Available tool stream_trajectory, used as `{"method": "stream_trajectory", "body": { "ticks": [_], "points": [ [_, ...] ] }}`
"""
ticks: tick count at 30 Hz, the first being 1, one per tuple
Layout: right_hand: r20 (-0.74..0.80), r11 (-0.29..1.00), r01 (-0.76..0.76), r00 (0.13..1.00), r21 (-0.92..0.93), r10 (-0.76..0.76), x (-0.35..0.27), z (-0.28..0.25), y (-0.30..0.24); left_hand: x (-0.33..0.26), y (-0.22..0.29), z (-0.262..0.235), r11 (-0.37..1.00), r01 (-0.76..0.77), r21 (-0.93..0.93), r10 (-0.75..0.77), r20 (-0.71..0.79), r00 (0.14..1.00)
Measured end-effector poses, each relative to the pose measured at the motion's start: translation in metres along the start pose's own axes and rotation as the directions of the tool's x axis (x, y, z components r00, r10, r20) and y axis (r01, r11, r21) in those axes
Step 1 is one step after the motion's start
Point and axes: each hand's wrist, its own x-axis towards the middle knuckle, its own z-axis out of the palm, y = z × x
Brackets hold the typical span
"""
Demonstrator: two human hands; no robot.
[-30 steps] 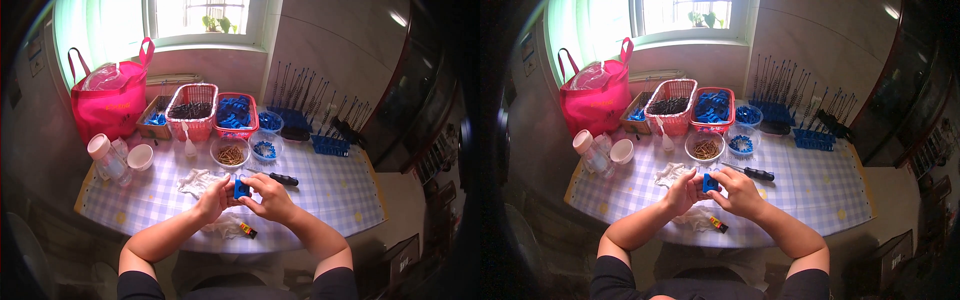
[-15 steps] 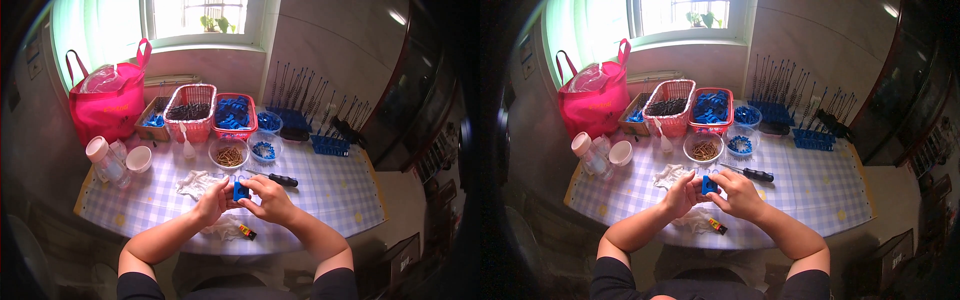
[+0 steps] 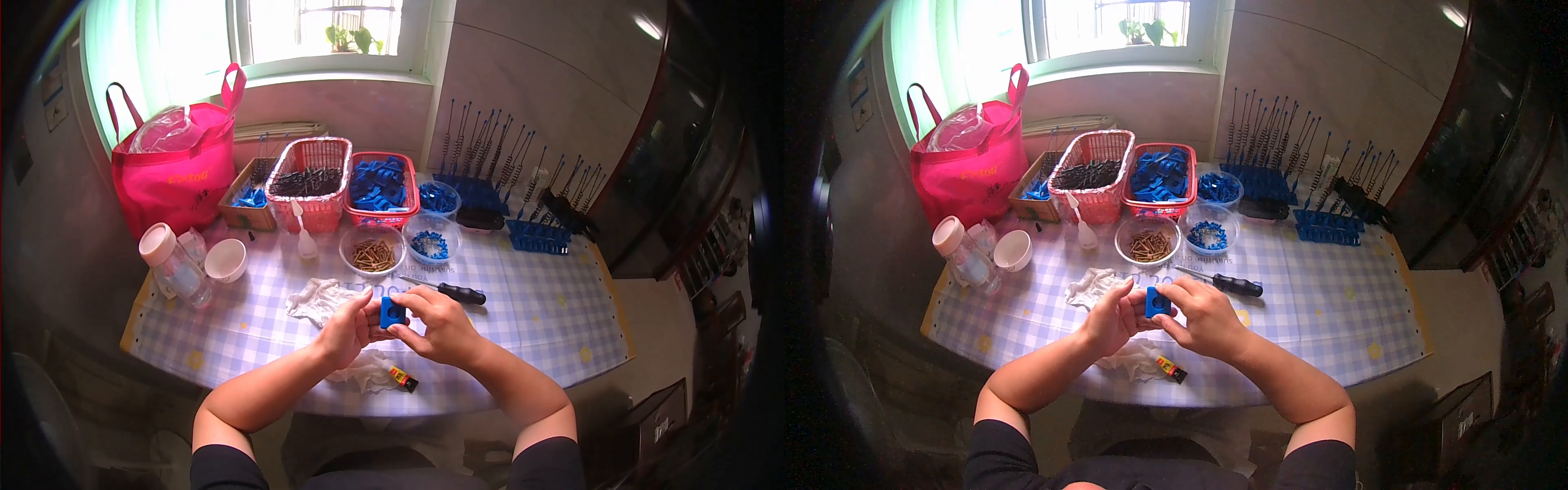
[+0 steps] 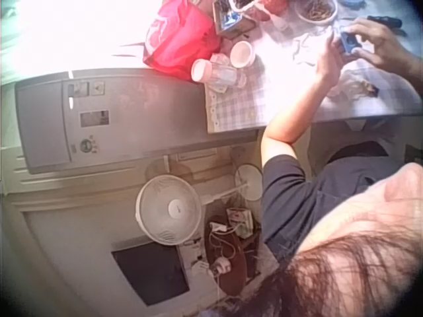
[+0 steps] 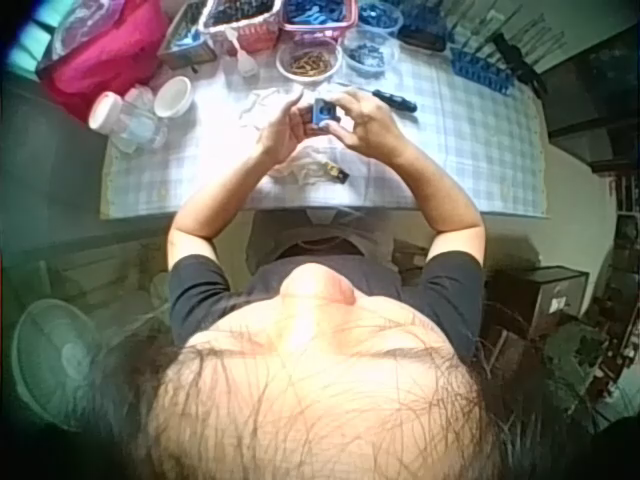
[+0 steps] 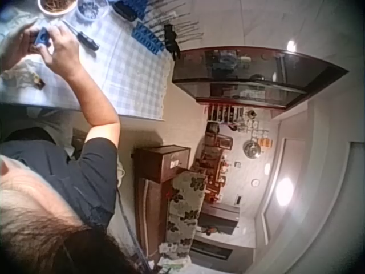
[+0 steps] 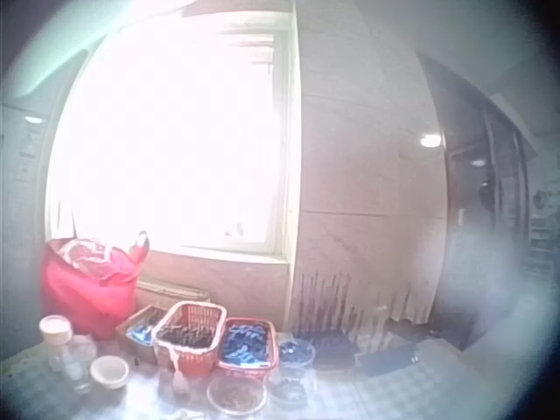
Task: The person assembles small blue plastic housings for lighting fixtures by hand, inserting internal metal pins and components into them.
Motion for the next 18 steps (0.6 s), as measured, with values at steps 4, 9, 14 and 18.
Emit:
{"method": "stream_trajectory", "body": {
  "ticks": [4, 9, 14, 18],
  "points": [
    [-0.001, 1.0, 0.008, 1.0, -0.007, -0.008, 0.0001, -0.0005, -0.0005, -0.0006, -0.0004, -0.0001, 0.999, -0.013, -0.048, 0.014, 0.028, 1.0],
    [0.003, 1.0, 0.003, 1.0, -0.012, -0.003, -0.0002, 0.0004, -0.0009, -0.0003, -0.0003, -0.0011, 0.999, -0.005, -0.044, 0.006, 0.032, 0.999],
    [-0.006, 0.999, 0.019, 1.0, -0.029, -0.019, 0.0002, -0.0003, -0.0009, 0.0003, -0.0003, -0.0005, 0.999, -0.005, -0.042, 0.006, 0.032, 0.999],
    [0.002, 0.999, 0.012, 1.0, -0.037, -0.012, -0.0003, -0.0001, -0.0014, -0.0005, 0.0003, -0.0004, 0.999, 0.006, -0.051, -0.004, 0.031, 1.0]
  ]
}}
